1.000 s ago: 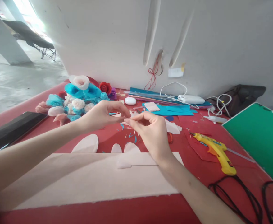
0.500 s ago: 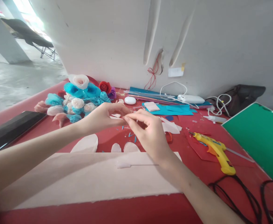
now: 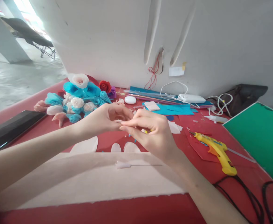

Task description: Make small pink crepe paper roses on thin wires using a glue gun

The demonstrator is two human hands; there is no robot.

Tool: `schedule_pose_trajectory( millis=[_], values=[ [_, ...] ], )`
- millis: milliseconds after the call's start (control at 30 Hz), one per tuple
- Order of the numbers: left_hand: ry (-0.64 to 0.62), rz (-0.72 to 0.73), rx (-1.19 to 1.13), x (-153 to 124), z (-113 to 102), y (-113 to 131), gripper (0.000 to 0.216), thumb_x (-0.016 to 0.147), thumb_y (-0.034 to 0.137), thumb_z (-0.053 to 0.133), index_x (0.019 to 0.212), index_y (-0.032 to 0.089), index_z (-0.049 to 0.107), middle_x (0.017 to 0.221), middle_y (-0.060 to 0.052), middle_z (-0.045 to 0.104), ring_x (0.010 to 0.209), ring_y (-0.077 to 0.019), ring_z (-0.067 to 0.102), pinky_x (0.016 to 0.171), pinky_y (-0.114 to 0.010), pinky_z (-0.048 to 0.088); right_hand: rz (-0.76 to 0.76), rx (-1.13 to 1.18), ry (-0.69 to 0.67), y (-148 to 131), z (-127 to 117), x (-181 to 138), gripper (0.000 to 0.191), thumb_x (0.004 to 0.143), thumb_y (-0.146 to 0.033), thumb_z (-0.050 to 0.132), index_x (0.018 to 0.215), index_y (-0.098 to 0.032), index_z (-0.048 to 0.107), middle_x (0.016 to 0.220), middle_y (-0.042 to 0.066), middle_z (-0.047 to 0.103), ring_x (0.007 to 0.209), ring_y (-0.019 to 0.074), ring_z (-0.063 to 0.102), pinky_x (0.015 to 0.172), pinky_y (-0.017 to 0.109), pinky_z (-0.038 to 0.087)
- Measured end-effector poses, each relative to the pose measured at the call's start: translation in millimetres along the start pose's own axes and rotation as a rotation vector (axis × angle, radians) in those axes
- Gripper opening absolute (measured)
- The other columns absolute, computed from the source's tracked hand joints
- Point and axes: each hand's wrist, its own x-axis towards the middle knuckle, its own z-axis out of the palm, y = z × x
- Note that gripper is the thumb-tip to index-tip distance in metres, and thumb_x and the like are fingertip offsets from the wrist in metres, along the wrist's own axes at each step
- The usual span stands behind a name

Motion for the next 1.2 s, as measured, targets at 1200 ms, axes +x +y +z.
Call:
schedule_pose_trajectory(
  millis=[1200],
  values=[
    [0.142,0.078,0.046,-9,13,8,0.015,0.072,0.023,0.066,0.084,0.015,0.065,0.082,0.001,0.069,0.08,-0.0109,0.064,0.071,-0.019,0.05,0.552,0.347,-0.036,-2,-22,7,0.014,0.083,-0.032,0.055,0.079,-0.025,0.066,0.054,-0.003,0.037,0.051,0.0053,0.034,0.046,0.021,0.026]
  ],
)
